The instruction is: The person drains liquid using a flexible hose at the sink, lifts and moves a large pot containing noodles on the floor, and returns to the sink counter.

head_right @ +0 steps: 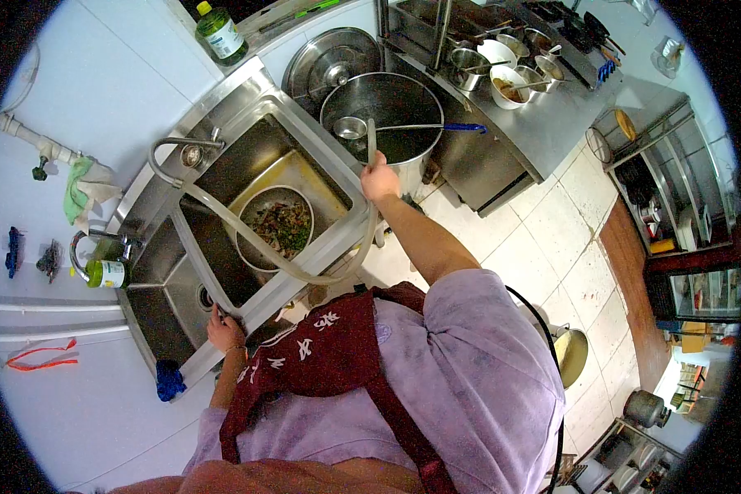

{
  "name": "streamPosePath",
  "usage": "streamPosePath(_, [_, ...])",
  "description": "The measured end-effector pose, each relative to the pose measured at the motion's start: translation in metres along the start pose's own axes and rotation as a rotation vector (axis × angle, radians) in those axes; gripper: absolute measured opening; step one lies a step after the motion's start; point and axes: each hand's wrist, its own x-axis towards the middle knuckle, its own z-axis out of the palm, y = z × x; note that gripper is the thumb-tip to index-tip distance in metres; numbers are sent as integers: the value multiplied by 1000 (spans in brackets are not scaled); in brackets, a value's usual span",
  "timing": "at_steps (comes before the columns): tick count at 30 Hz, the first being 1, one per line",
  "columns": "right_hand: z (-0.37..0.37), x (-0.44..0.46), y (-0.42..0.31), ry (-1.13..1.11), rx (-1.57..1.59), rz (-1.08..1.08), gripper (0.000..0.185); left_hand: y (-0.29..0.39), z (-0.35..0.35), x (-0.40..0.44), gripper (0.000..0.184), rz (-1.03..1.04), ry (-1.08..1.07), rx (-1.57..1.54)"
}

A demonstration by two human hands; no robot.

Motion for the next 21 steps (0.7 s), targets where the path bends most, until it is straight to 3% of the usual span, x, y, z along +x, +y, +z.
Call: streamPosePath(21, [5,3,5,11,-8,-15,55,-2,3,-1,48,3,21,9])
